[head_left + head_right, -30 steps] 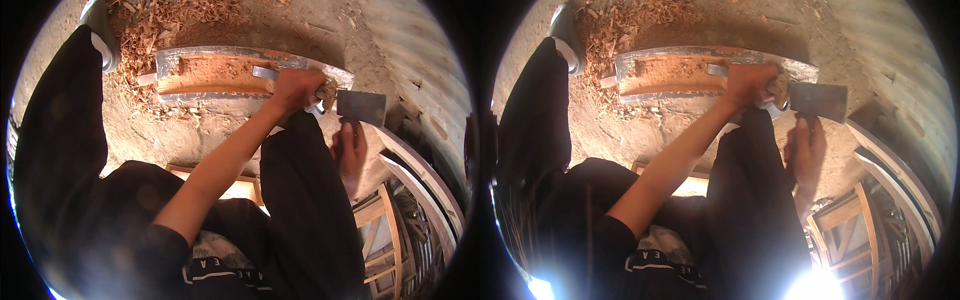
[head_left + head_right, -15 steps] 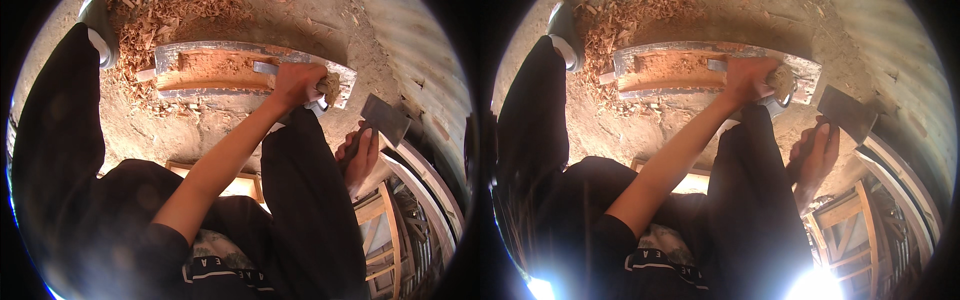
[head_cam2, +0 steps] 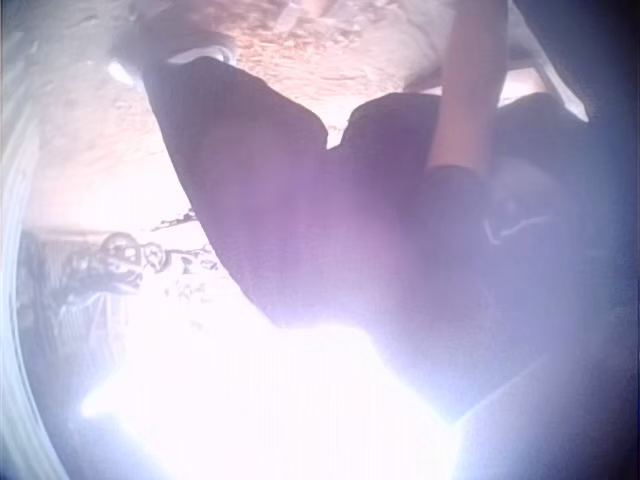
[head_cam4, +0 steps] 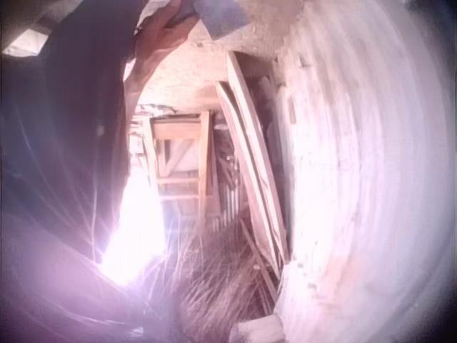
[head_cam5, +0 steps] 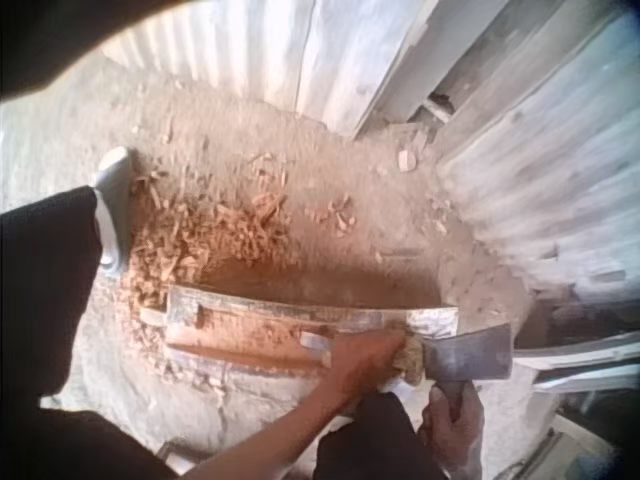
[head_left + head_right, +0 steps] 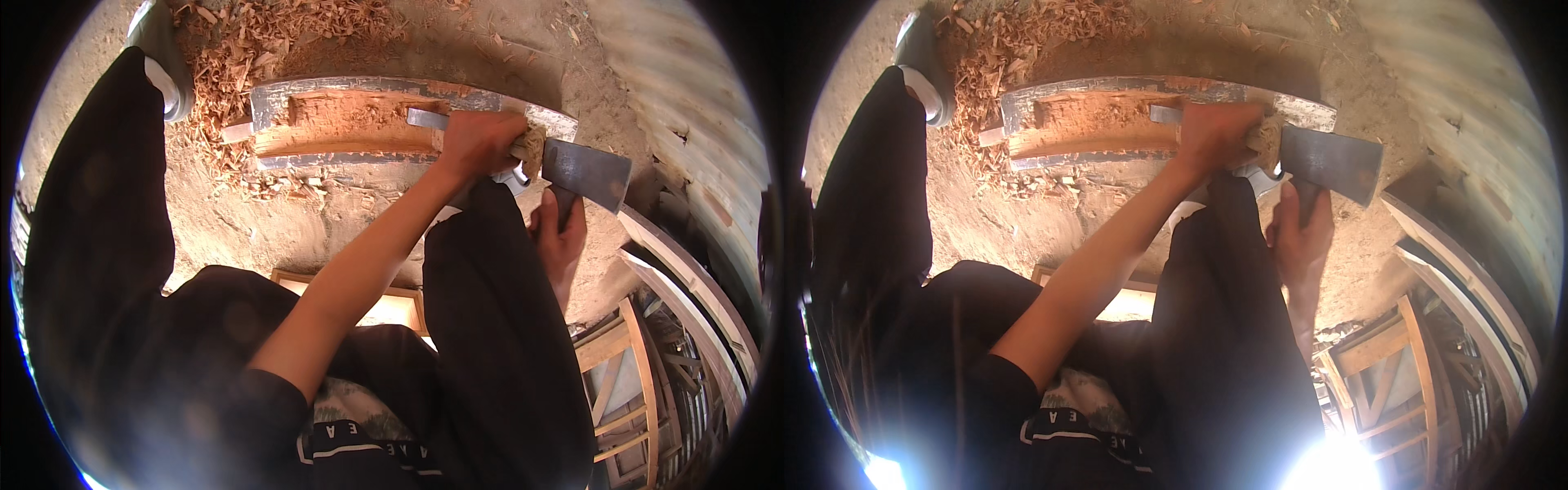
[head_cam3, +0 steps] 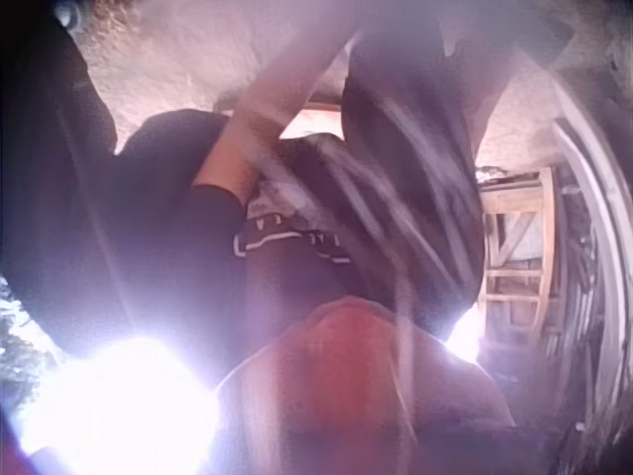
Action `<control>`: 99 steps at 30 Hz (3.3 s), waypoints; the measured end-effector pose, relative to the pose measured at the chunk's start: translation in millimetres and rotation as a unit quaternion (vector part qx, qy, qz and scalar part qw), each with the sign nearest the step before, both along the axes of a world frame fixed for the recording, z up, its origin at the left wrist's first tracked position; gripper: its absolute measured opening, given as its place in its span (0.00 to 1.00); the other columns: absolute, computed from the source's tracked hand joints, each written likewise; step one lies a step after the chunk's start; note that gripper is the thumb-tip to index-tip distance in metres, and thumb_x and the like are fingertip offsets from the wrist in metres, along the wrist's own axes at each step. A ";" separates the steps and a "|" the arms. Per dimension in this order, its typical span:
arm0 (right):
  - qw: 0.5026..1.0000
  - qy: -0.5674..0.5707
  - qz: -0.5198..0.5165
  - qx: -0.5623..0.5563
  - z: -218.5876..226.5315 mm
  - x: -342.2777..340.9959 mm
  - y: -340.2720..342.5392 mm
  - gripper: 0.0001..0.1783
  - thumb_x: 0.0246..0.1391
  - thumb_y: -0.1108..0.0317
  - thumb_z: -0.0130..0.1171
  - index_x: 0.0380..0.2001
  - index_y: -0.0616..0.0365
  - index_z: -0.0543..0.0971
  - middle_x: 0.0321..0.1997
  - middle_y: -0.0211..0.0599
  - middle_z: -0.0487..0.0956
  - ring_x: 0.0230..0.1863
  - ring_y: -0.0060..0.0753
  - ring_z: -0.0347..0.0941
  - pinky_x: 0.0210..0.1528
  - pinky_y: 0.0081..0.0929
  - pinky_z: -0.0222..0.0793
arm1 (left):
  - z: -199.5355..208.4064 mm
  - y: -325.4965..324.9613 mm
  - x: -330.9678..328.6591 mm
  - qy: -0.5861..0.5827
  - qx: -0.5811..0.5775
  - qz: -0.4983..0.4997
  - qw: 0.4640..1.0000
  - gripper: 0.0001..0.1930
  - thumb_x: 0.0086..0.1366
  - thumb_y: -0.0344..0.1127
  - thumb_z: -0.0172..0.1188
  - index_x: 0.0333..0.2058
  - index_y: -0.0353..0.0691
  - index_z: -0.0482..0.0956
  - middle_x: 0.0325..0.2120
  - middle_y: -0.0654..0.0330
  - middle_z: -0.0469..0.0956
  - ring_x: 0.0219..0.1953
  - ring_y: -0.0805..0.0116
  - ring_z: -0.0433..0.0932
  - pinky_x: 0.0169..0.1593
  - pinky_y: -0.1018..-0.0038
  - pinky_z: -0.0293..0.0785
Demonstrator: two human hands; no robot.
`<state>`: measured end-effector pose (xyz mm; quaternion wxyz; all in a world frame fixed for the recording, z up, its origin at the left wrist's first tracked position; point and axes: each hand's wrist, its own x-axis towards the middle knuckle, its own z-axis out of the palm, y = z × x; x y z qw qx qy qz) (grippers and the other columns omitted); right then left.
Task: The person sits on the ground and uses a small axe to carve a piece of wood placed between their feet. They repeatedly strike the wood to remove shavings and shape it.
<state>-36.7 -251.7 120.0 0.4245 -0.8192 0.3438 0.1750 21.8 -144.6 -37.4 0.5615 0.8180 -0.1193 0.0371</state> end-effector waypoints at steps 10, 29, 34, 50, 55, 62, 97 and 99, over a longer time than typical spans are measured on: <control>0.997 -0.048 -0.058 -0.020 8.6 -0.9 8.5 0.17 0.69 0.60 0.52 0.51 0.62 0.69 0.20 0.27 0.68 0.14 0.17 0.63 0.13 0.18 0.58 | 6.1 2.8 4.9 0.005 -0.014 0.014 1.000 0.13 0.42 0.39 0.69 0.24 0.48 0.74 0.22 0.64 0.77 0.25 0.59 0.80 0.25 0.63 0.72; 0.995 -0.054 -0.082 0.019 32.6 10.8 -7.2 0.16 0.68 0.62 0.53 0.51 0.62 0.71 0.21 0.26 0.69 0.15 0.16 0.62 0.15 0.18 0.59 | 2.9 5.8 0.5 -0.003 -0.011 0.031 0.999 0.16 0.35 0.35 0.70 0.26 0.49 0.76 0.20 0.63 0.75 0.24 0.59 0.79 0.25 0.64 0.69; 0.996 0.067 -0.040 0.035 15.9 5.4 -0.9 0.14 0.68 0.62 0.53 0.50 0.60 0.71 0.20 0.26 0.68 0.15 0.17 0.64 0.15 0.18 0.59 | 6.7 10.1 2.0 0.007 -0.016 0.025 1.000 0.16 0.34 0.36 0.70 0.26 0.49 0.76 0.20 0.64 0.76 0.24 0.60 0.79 0.25 0.65 0.69; 0.993 -0.074 -0.092 0.027 28.1 21.9 -5.2 0.14 0.70 0.61 0.51 0.49 0.61 0.72 0.20 0.26 0.67 0.14 0.16 0.63 0.15 0.18 0.59 | 2.1 5.7 3.5 -0.003 -0.013 0.036 0.999 0.13 0.43 0.42 0.69 0.24 0.49 0.73 0.19 0.64 0.75 0.23 0.60 0.79 0.24 0.64 0.70; 0.999 0.024 -0.002 -0.022 -1.4 3.2 -0.9 0.15 0.68 0.61 0.52 0.50 0.60 0.71 0.20 0.28 0.68 0.14 0.17 0.64 0.14 0.18 0.60 | -1.1 6.0 3.0 -0.007 0.004 0.021 1.000 0.12 0.44 0.43 0.69 0.24 0.49 0.73 0.19 0.63 0.76 0.23 0.60 0.79 0.24 0.65 0.71; 0.988 -0.070 -0.131 0.028 9.3 4.1 -12.4 0.14 0.69 0.61 0.52 0.49 0.60 0.71 0.20 0.27 0.67 0.13 0.18 0.64 0.13 0.19 0.58 | -0.1 3.6 2.8 -0.020 -0.014 0.051 0.998 0.14 0.41 0.40 0.71 0.25 0.49 0.75 0.20 0.64 0.77 0.24 0.60 0.80 0.25 0.65 0.72; 0.993 0.103 0.015 0.058 6.1 25.3 -7.5 0.14 0.69 0.60 0.53 0.46 0.60 0.73 0.22 0.28 0.70 0.15 0.18 0.66 0.15 0.19 0.60 | -12.3 30.4 -7.6 -0.009 0.099 0.005 0.995 0.14 0.43 0.41 0.72 0.25 0.49 0.74 0.20 0.65 0.75 0.24 0.61 0.79 0.25 0.64 0.71; 0.995 0.067 0.002 0.076 9.4 24.9 -9.6 0.14 0.69 0.60 0.52 0.46 0.60 0.74 0.22 0.28 0.70 0.15 0.18 0.65 0.16 0.19 0.60 | -9.6 34.8 -7.3 -0.024 0.095 0.014 0.995 0.15 0.42 0.41 0.72 0.25 0.49 0.74 0.20 0.65 0.75 0.25 0.61 0.79 0.26 0.65 0.72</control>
